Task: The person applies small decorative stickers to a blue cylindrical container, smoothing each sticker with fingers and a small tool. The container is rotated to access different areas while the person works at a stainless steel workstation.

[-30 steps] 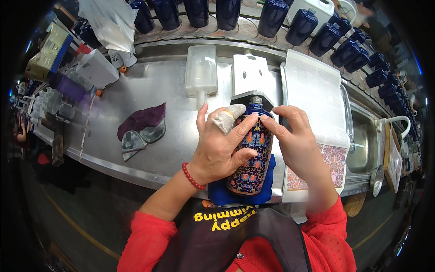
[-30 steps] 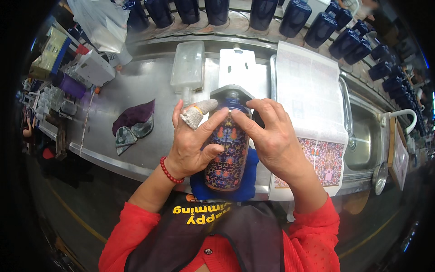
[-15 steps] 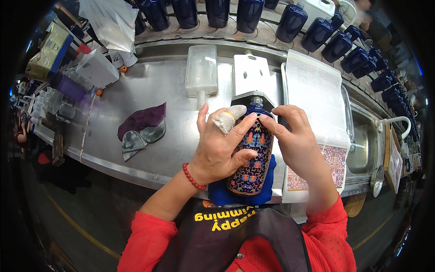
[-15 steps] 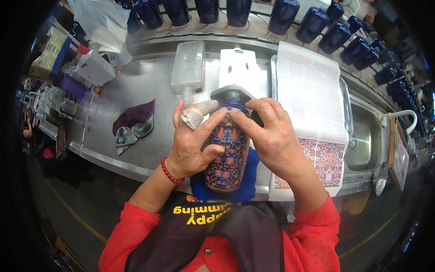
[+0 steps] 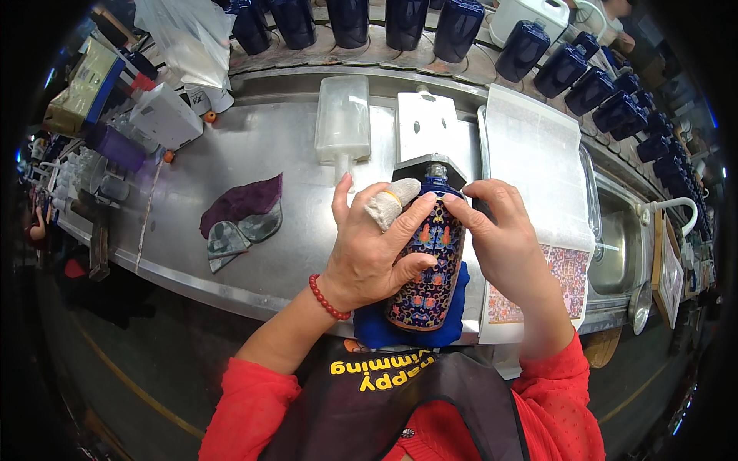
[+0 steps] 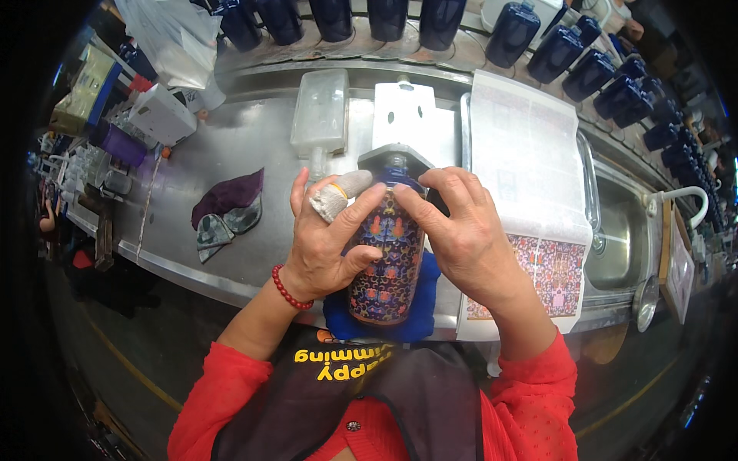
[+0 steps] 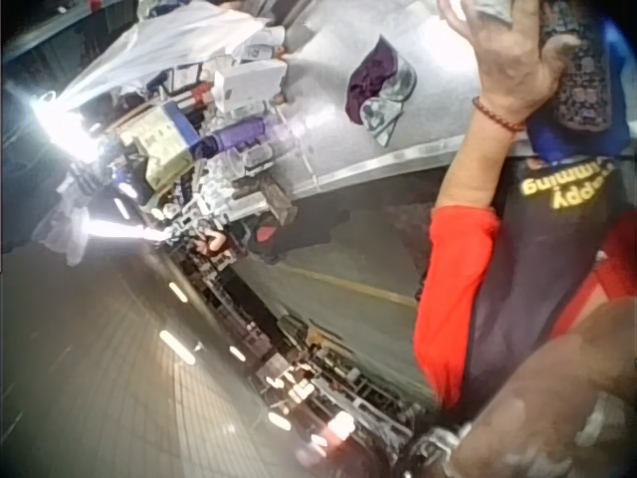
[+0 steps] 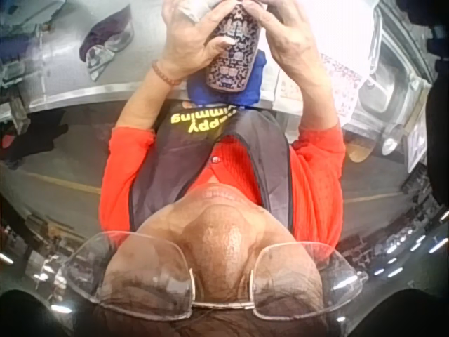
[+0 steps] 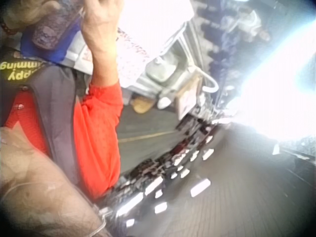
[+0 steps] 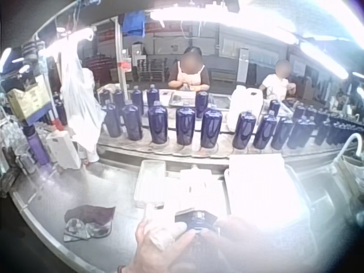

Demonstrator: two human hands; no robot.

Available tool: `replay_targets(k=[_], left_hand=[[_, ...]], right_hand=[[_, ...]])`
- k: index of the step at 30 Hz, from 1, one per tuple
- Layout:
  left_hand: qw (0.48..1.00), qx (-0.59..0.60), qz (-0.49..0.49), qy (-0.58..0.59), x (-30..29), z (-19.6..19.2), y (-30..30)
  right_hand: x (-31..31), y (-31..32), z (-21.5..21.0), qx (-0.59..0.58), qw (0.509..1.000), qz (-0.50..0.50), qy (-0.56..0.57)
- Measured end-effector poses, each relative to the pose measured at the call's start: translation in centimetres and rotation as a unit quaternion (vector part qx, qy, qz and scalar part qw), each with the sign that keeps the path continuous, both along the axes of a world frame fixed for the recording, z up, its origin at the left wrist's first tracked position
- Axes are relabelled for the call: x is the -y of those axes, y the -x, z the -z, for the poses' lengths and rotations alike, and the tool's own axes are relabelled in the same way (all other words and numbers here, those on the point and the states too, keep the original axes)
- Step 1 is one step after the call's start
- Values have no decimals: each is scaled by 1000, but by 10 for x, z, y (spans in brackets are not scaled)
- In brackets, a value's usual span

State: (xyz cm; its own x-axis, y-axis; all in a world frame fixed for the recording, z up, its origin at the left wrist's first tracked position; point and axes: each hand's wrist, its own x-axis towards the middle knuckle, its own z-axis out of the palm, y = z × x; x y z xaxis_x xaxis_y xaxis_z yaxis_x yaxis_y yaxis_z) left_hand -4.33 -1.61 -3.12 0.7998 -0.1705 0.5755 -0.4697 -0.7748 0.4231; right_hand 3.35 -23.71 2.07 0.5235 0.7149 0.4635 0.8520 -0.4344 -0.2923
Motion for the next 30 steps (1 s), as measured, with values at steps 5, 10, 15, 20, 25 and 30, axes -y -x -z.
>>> replay_targets(k=[5,10,15,20,25,30], left_hand=[[1000,5,0,1,0,-2,2],[1000,26,13,0,0,-7,4],[992,52,-4,-116,2,-17,1],[979,83,-15,-183,7,-24,-3],[969,80,1,-232,4,-32,-3],[998,23,59,-14,-9,-34,-17]], right_hand=[[0,-1,1,3,1000,-2,-6],[1,-1,6,1,999,-6,-51],[3,1,9,-23,999,-2,-42],[3,1,9,-32,999,-3,-38],[3,1,10,-37,999,-2,-37],[10,2,17,-50,996,11,-70]])
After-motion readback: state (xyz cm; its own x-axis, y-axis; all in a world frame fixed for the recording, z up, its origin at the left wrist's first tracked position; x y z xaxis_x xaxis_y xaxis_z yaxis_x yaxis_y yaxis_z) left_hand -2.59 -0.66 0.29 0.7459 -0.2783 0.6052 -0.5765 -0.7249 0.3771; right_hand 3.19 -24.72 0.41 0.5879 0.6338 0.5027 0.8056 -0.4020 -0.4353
